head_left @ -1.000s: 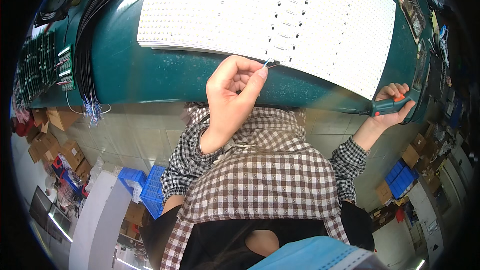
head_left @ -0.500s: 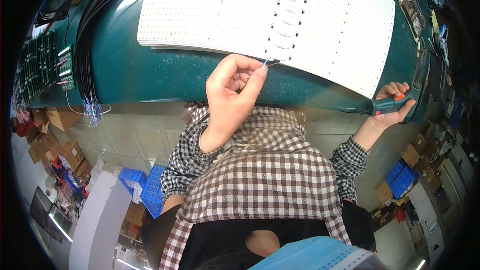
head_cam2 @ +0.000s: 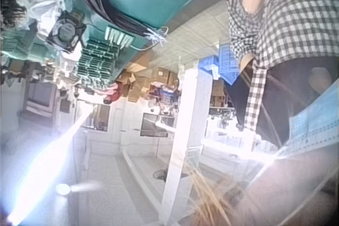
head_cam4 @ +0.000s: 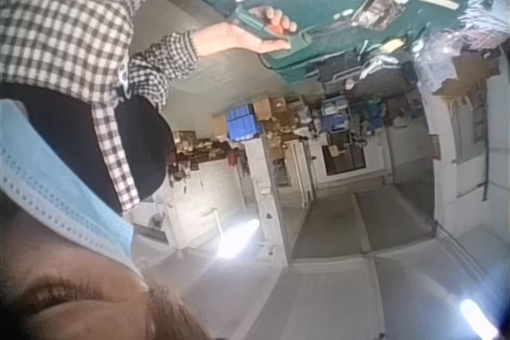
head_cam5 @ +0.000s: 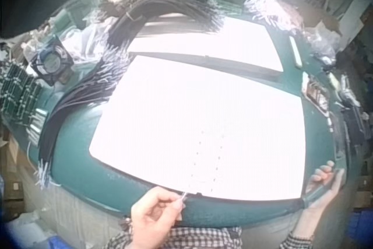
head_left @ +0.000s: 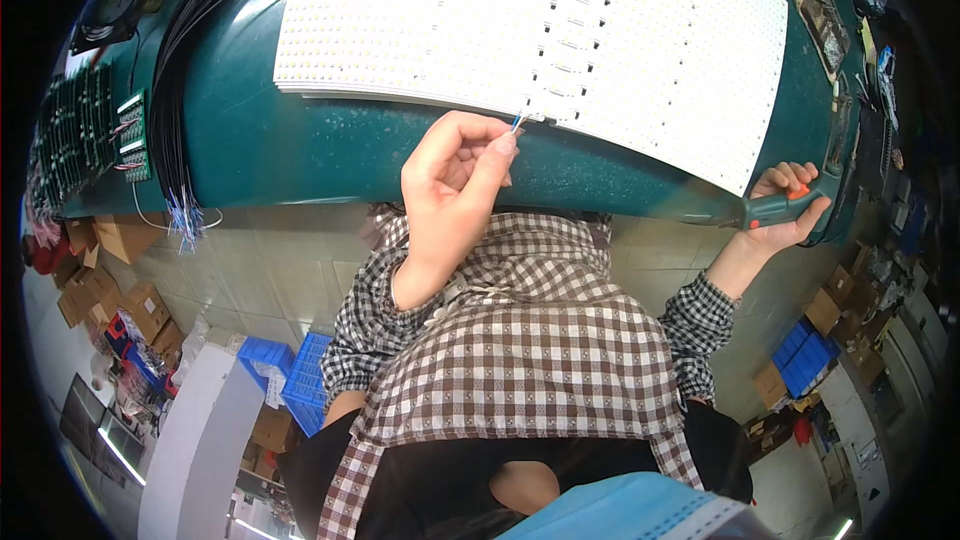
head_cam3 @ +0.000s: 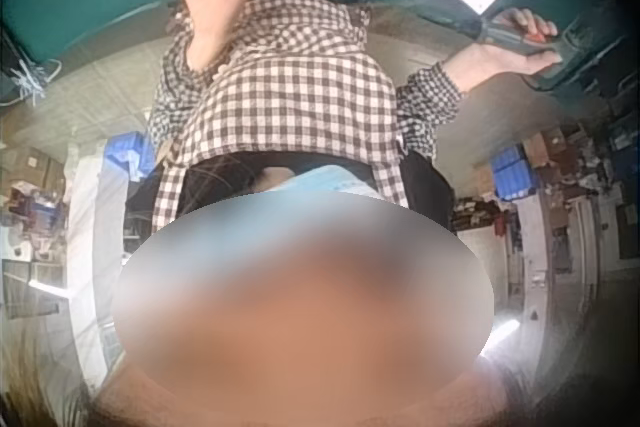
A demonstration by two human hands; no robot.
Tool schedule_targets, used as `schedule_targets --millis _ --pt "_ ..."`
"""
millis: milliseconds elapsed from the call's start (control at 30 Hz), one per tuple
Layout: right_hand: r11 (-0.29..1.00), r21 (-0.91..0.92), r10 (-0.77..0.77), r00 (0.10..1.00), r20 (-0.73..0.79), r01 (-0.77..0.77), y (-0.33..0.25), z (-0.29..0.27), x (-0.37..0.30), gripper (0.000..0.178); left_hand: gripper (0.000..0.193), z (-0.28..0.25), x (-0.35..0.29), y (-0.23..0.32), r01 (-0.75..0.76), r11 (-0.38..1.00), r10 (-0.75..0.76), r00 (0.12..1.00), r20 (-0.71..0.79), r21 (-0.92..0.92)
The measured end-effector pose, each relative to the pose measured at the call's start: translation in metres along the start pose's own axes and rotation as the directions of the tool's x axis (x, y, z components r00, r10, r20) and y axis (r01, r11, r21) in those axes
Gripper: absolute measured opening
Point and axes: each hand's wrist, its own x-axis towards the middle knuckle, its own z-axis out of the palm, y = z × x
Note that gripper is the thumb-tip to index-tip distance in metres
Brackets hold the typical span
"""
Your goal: The person solders black wires to a large LED panel using a soldering iron. They repeatedly pick up wires, position them on the panel, and apply the soldering iron to secure the connections.
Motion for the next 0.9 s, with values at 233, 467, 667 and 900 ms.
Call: schedule_targets --millis 233,467,667,900 --pt "1.0 0.016 0.008 1.0 0.015 -0.009 0.0 -0.001 0.0 0.04 0.01 -0.004 -0.001 0.006 0.123 0.988 -0.118 0.991 0.055 -0.09" --pt "1.0 0.013 0.002 1.0 0.01 -0.002 0.002 0.001 -0.001 0.04 0.013 -0.003 0.0 0.011 0.221 0.968 -0.21 0.973 0.1 -0.121" --pt "1.0 0.014 0.002 1.0 0.011 -0.002 0.003 0.002 0.0 0.04 0.011 -0.004 0.001 0.009 0.154 0.979 -0.136 0.982 0.133 -0.133" --pt "1.0 0.024 0.011 1.0 0.022 -0.012 0.002 0.002 0.0 0.039 0.013 -0.002 0.002 0.01 0.207 0.972 -0.201 0.977 0.068 -0.108"
